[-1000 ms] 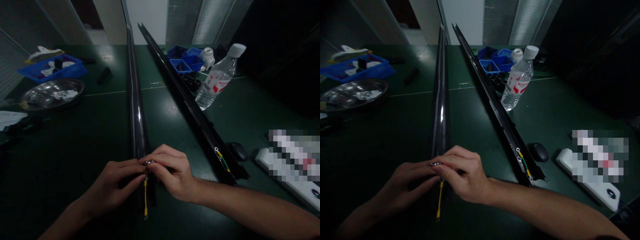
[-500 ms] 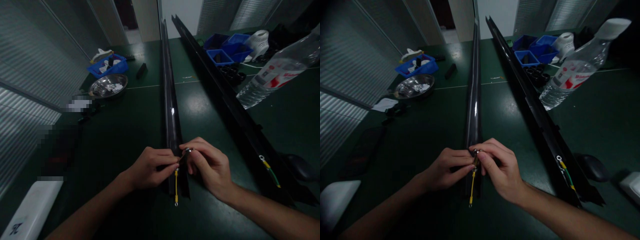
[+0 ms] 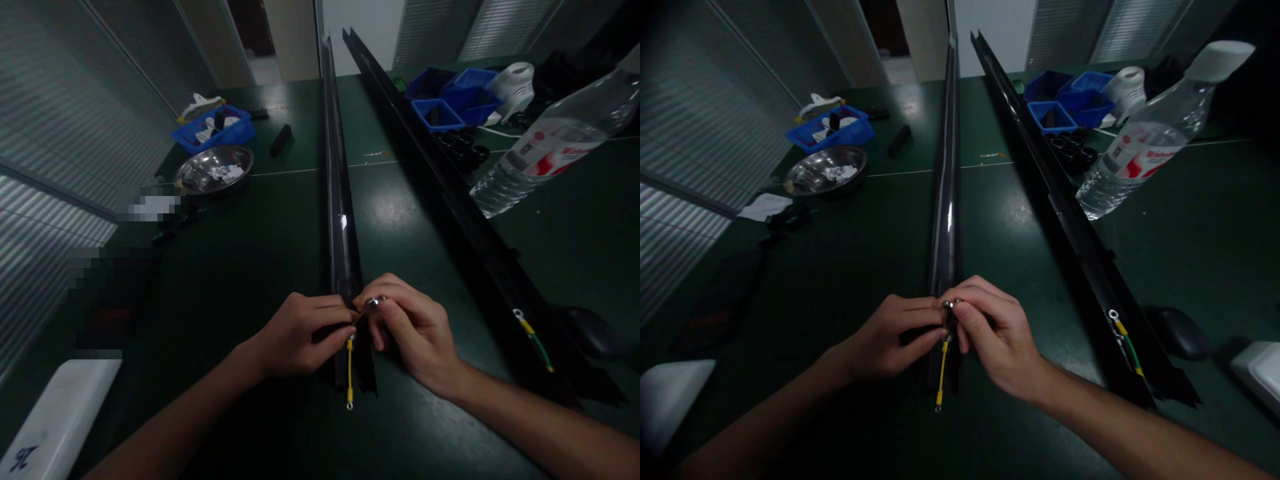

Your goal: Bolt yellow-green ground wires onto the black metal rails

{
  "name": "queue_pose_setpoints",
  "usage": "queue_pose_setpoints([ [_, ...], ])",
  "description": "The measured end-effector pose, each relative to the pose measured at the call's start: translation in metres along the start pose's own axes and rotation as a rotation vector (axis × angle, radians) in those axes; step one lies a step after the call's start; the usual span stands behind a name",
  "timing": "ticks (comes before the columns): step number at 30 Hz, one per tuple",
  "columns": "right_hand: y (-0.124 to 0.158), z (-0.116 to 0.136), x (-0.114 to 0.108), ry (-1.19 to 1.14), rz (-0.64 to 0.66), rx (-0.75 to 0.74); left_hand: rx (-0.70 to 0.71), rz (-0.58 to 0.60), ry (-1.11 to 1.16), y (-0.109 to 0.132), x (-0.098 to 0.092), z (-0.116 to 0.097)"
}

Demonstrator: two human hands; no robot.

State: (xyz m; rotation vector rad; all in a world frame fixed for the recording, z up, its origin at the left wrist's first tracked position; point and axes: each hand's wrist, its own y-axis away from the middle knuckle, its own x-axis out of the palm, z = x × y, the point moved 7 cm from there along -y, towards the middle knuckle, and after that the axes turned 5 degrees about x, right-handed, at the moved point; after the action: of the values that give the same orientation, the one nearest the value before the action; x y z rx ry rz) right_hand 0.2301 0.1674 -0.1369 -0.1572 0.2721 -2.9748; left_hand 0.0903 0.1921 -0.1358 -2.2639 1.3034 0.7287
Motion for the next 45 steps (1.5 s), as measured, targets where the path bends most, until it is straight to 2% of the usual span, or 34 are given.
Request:
queue_pose_setpoints([
  [8, 0.0009, 0.0005, 0.0031, -0.005, 0.048, 0.006, 0.026, -0.029, -0.019, 0.0005, -0.0019, -0.0012],
  [14, 0.003, 0.0034, -0.0027, 0.104, -0.046, -0.057, 0.044, -0.013, -0.001, 0.0, -0.0024, -0.0013],
  [21, 0.0036, 0.0067, -0.0029, 0.163, -0.066, -0.079, 0.059, -0.022, 0.016, 0.0002, -0.0012, -0.0002],
  [37, 0.0039, -0.0018, 0.003, 0.025, 0.04, -0.029, 0.066, -0.055, 0.007, 0.0007, -0.0016, -0.0003],
  [45, 0.0053, 0.0081, -0.0007, 0.179, -0.037, -0.12, 0.068, -0.033, 0.011, 0.0012, -0.0014, 0.0006],
])
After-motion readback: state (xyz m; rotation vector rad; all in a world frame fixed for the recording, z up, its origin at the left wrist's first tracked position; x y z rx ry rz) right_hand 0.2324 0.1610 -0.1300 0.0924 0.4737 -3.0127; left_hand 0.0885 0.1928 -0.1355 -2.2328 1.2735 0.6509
